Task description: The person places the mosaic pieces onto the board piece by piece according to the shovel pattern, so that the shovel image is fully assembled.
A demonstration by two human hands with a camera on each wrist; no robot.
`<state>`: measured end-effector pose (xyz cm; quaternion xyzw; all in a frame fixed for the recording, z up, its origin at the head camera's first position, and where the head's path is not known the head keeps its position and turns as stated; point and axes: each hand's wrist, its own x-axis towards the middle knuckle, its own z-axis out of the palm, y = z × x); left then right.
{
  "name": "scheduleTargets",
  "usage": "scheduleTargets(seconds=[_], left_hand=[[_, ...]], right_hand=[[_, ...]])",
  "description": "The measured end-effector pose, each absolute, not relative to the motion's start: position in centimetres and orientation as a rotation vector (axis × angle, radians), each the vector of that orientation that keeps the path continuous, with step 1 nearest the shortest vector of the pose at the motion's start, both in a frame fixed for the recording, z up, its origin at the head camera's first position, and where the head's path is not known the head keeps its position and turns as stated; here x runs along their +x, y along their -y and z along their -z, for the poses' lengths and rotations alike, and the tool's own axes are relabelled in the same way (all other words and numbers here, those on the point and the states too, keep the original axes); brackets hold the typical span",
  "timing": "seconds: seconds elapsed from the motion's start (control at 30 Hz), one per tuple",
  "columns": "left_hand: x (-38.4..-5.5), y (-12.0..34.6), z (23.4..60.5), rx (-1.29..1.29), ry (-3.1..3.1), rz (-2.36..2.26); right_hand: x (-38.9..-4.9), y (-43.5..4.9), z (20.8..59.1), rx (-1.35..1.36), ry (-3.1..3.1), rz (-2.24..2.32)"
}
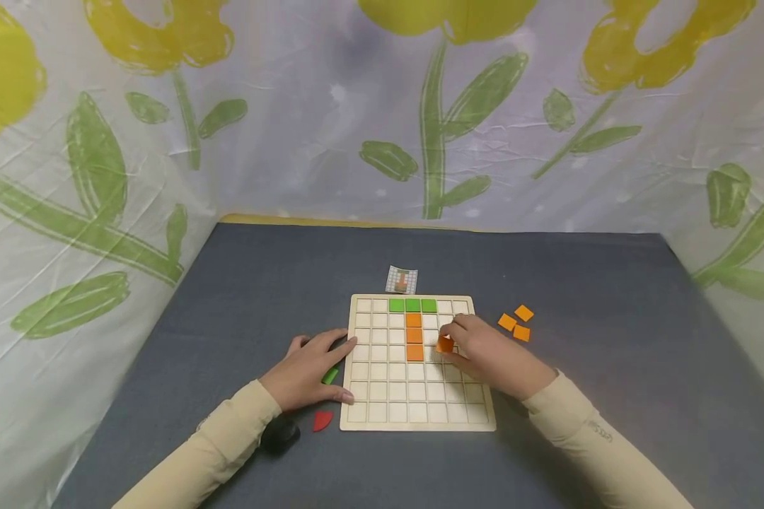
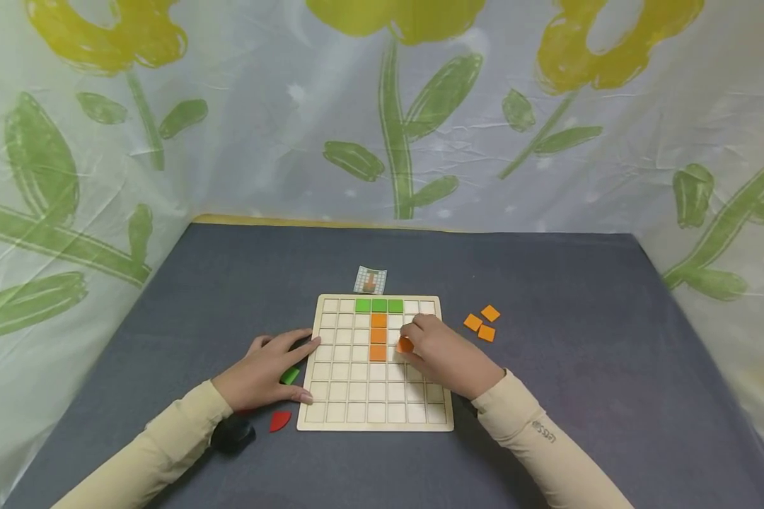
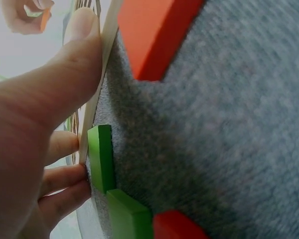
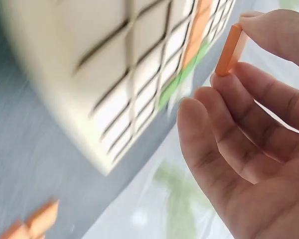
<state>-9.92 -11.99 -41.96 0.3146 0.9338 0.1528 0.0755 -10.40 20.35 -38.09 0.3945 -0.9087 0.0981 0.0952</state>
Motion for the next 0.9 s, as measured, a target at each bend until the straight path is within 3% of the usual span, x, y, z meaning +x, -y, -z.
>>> scheduleTargets(seconds=[0.4, 0.9], left_hand=[[-9.9, 12.0, 41.9, 0.937, -2.801, -0.430], [-10.0, 11.8, 41.9, 0.927, -2.808, -0.443]], right_hand=[[-9.7, -14.8, 38.8, 1.385, 2.717, -0.275], [-10.0, -13.9, 39.7, 1.363, 2.753, -0.091]])
